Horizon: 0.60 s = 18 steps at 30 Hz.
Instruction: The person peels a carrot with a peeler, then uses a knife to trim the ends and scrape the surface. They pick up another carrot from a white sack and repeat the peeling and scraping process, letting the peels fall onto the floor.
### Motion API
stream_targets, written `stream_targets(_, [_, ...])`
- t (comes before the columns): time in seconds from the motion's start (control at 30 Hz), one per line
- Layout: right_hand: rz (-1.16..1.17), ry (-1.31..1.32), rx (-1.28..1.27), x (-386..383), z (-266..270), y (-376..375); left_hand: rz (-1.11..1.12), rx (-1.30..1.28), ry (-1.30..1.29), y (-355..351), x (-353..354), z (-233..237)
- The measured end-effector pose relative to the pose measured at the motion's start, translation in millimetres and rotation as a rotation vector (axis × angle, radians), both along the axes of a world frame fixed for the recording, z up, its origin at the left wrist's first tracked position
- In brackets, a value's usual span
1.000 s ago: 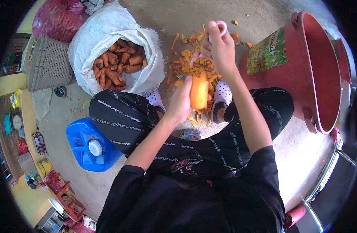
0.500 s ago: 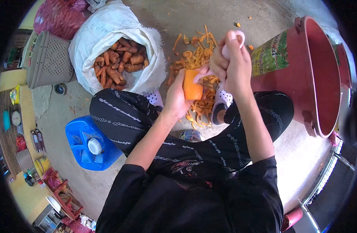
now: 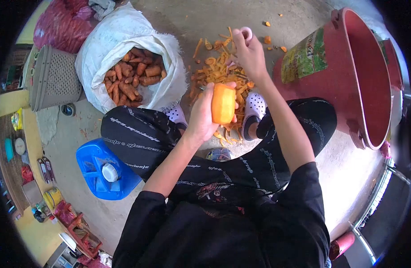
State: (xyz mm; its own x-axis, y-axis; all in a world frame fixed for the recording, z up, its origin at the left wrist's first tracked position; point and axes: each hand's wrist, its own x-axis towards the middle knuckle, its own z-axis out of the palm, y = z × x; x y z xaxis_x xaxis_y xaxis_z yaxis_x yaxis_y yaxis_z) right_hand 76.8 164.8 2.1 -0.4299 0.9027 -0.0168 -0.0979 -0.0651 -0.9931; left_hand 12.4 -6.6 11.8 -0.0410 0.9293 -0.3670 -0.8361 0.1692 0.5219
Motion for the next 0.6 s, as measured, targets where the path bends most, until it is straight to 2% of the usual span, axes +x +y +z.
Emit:
stream_targets(0.03, [-0.017,-0.055,0.066,-2.1,-6.3,4.1,-0.006,0.016,-0.019,0.0,-3.9,-4.3])
stream_targets(0.13, [-0.141,-0.57,0.547,3.1,-6.4,3.8,0.088,-0.073,0.011,-1.1,-3.1,-4.3])
stream_targets(0.17, [-0.043,-0.745,0.57,7.7,-1.5,3.8,0.111,-0.053,0.011,1.6,-2.5,-11.1])
stream_targets(0.27, [-0.088,-0.619,0.596,11.8,-6.8,4.5,0.104,-0.159,-0.058,5.2,-5.2,-8.9])
stream_targets(0.37, [-0.119,-0.277,0.192,10.1,7.4,-0.5,0.04,-0.204,0.069,2.8,-10.8,-14.1])
stream_targets(0.47, [0.019,0.211,-0.031,9.2,52.6,-33.8,0.113,-0.205,-0.05,4.8,-12.0,-12.3])
stream_targets(0.53, [0.135,0.286,-0.141,11.5,72.2,-53.1,0.126,-0.164,-0.04,5.1,-13.4,-15.0])
stream_targets(0.6, [0.084,0.221,-0.064,4.6,76.8,-75.1,0.13,-0.118,-0.06,5.9,-14.0,-13.6])
